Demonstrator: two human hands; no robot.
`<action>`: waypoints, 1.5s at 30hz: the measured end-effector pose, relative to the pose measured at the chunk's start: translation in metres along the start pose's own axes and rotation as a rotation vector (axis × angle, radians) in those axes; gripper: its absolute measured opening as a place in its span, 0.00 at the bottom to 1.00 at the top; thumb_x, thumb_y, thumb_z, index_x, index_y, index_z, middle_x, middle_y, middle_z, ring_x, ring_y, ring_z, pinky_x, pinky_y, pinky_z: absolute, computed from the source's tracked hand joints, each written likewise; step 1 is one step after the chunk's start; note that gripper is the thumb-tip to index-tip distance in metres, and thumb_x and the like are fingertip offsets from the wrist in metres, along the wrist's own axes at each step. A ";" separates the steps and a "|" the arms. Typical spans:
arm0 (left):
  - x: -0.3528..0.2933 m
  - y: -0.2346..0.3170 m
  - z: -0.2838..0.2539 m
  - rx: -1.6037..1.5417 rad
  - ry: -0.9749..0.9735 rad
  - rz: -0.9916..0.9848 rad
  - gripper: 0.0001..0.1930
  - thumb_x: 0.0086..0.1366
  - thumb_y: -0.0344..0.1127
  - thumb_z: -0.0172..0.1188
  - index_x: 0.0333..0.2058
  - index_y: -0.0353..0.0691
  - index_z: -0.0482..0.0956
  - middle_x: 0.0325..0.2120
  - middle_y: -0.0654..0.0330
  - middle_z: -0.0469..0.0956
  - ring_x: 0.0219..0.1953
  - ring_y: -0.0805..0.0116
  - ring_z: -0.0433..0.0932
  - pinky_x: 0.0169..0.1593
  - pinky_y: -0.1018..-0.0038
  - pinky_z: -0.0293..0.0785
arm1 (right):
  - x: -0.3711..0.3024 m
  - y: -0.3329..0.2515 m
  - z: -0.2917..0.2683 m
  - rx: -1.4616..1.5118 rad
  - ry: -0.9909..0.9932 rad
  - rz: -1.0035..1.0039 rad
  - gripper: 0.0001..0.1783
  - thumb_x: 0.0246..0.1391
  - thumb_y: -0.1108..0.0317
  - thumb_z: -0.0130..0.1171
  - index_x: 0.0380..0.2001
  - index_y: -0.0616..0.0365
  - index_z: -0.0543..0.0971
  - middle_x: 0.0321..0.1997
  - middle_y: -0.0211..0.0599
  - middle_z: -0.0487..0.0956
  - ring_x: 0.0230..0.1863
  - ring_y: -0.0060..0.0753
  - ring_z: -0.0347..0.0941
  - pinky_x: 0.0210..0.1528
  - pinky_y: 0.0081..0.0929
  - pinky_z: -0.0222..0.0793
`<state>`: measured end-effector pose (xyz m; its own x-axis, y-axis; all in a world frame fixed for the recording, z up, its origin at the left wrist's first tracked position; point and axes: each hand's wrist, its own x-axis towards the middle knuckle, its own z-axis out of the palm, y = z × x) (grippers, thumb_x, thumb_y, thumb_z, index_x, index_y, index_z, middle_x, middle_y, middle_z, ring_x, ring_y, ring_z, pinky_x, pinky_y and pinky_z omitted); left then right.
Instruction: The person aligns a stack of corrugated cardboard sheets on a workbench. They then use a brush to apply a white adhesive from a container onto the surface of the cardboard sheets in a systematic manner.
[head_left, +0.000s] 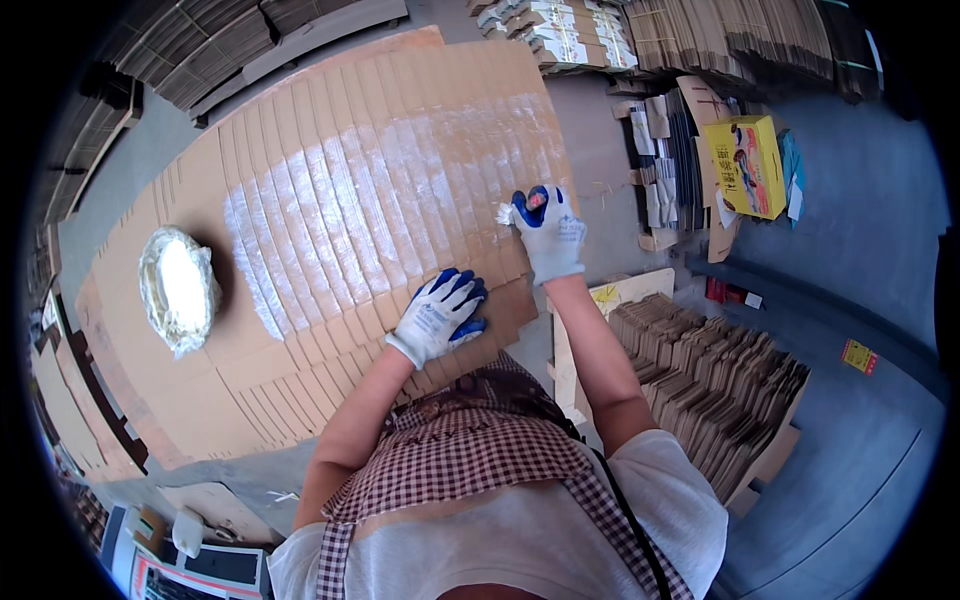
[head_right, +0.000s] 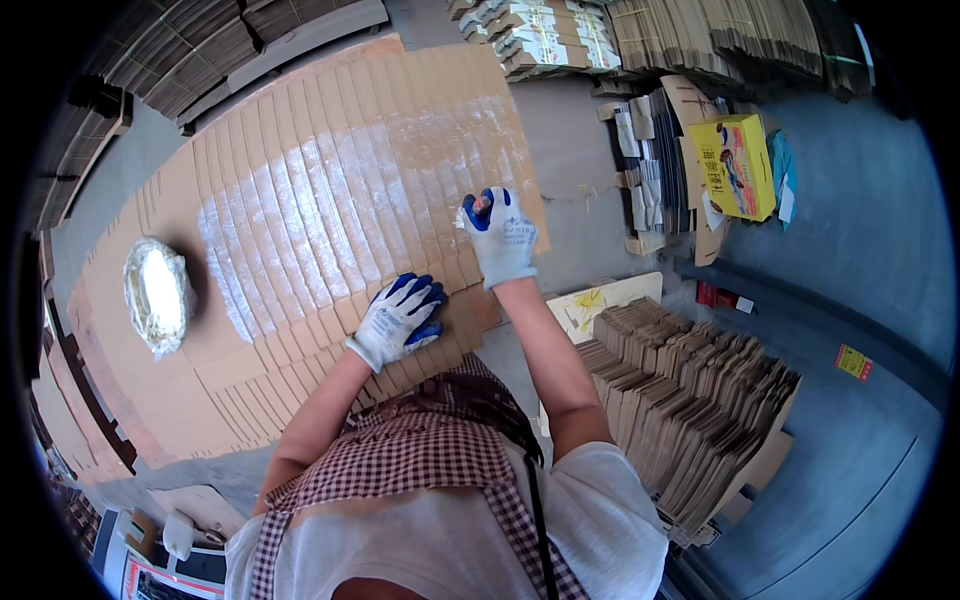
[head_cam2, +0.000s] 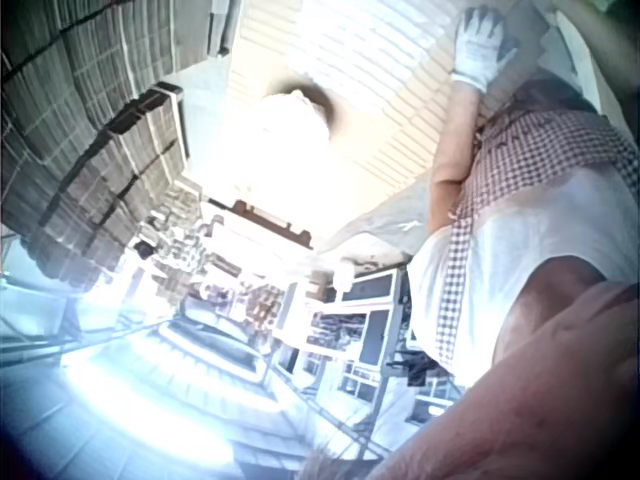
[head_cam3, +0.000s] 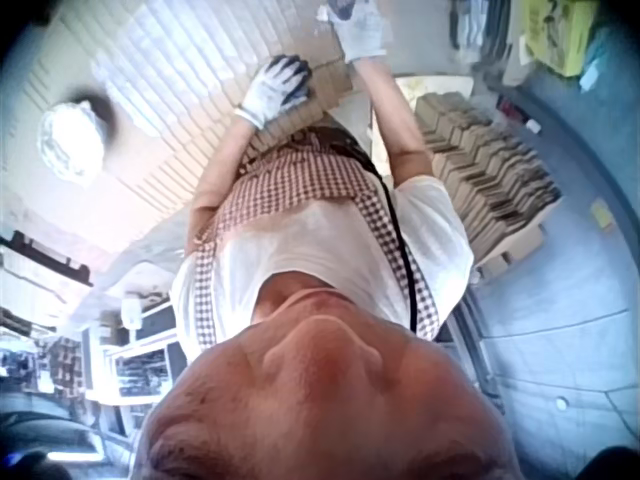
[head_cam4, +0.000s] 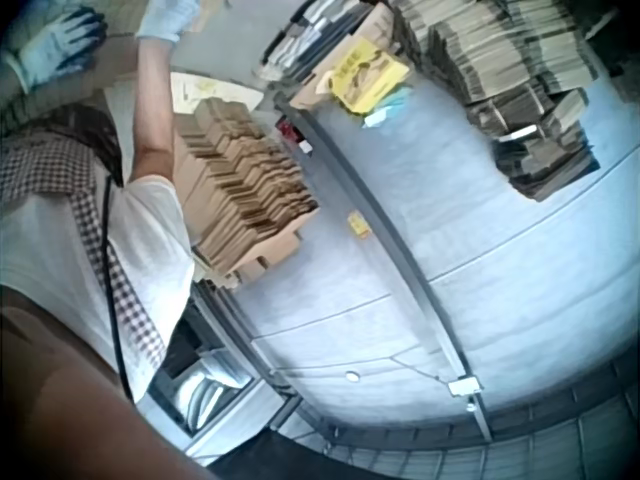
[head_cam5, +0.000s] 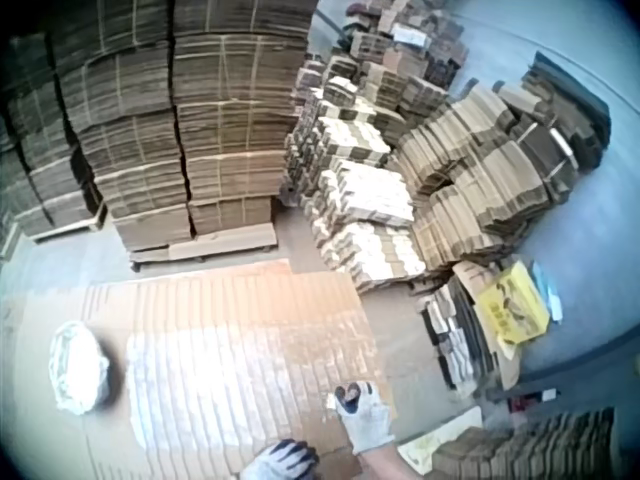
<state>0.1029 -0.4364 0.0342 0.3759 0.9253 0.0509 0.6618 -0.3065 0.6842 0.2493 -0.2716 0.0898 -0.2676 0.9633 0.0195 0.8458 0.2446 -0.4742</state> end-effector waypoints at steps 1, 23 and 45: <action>0.000 0.000 0.001 0.010 0.001 0.004 0.25 0.66 0.50 0.54 0.54 0.40 0.75 0.55 0.54 0.73 0.62 0.54 0.68 0.68 0.56 0.59 | -0.002 0.000 -0.006 0.038 -0.002 0.029 0.17 0.49 0.56 0.68 0.35 0.52 0.74 0.37 0.39 0.75 0.32 0.49 0.77 0.32 0.42 0.74; 0.067 0.022 0.018 0.057 -0.151 0.112 0.32 0.63 0.58 0.54 0.56 0.38 0.72 0.57 0.49 0.69 0.63 0.47 0.63 0.68 0.55 0.55 | 0.022 0.048 0.026 -0.181 -0.078 -0.447 0.28 0.39 0.69 0.65 0.50 0.48 0.77 0.59 0.34 0.72 0.61 0.41 0.68 0.61 0.41 0.64; 0.066 0.019 0.026 0.054 -0.124 0.114 0.33 0.62 0.57 0.55 0.59 0.38 0.70 0.60 0.51 0.68 0.64 0.52 0.63 0.70 0.57 0.54 | 0.094 0.055 0.029 -0.084 -0.096 -0.413 0.23 0.46 0.70 0.60 0.49 0.48 0.77 0.59 0.37 0.74 0.58 0.40 0.71 0.57 0.39 0.69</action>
<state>0.1572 -0.3867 0.0311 0.5256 0.8501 0.0340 0.6428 -0.4230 0.6386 0.2575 -0.1702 0.0401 -0.6300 0.7688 0.1094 0.6919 0.6197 -0.3704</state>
